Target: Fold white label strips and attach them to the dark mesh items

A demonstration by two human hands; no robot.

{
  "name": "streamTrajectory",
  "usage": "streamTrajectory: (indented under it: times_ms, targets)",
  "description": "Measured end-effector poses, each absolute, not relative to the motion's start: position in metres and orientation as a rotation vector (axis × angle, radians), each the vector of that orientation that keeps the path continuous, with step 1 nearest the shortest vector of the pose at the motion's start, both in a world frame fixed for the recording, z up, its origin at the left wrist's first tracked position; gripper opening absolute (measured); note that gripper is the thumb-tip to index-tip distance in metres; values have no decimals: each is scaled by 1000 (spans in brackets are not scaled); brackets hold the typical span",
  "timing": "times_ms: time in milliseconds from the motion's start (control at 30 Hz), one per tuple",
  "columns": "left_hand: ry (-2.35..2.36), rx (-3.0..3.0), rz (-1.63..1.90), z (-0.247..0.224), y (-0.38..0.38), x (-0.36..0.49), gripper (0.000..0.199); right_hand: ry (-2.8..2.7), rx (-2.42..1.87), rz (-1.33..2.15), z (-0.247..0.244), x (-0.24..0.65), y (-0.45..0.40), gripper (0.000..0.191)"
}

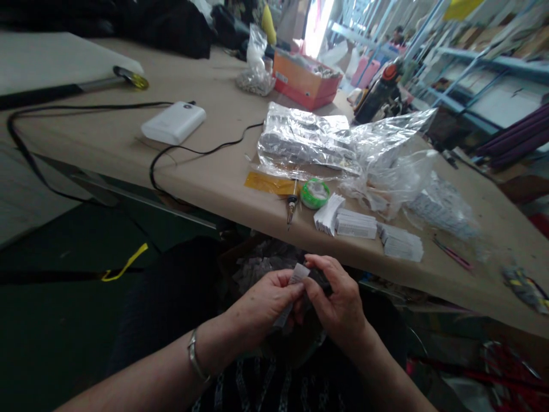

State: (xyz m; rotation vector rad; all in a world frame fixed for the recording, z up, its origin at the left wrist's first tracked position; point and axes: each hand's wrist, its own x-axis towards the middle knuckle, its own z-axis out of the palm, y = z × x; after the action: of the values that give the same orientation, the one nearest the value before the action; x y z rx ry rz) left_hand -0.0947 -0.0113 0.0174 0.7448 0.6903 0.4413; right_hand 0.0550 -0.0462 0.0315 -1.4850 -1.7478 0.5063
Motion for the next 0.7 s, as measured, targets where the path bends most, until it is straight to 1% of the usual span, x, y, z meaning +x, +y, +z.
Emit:
streamTrajectory:
  times_ms: [100, 200, 233, 333, 367, 500, 600, 700]
  targets:
    - [715, 786, 482, 15, -11, -93, 29, -1617, -1577, 642, 30, 53, -45, 11]
    - [741, 833, 507, 14, -12, -93, 32, -1488, -1547, 818, 28, 51, -39, 9]
    - [749, 842, 516, 14, -11, -93, 33, -1487, -1513, 806, 27, 50, -38, 9]
    - [757, 848, 539, 13, -11, -94, 31, -1627, -1434, 614, 24, 48, -37, 26]
    - [747, 853, 547, 13, -11, -94, 30, -1701, -1424, 547, 24, 47, -37, 29]
    - [721, 851, 554, 9, -11, -95, 26, -1855, -1429, 428, 20, 47, -39, 29]
    - [740, 831, 540, 9, -11, -95, 27, -1845, -1439, 411, 18, 49, -40, 36]
    - [749, 823, 555, 12, -9, -95, 26, -1861, -1438, 437, 18, 48, -40, 33]
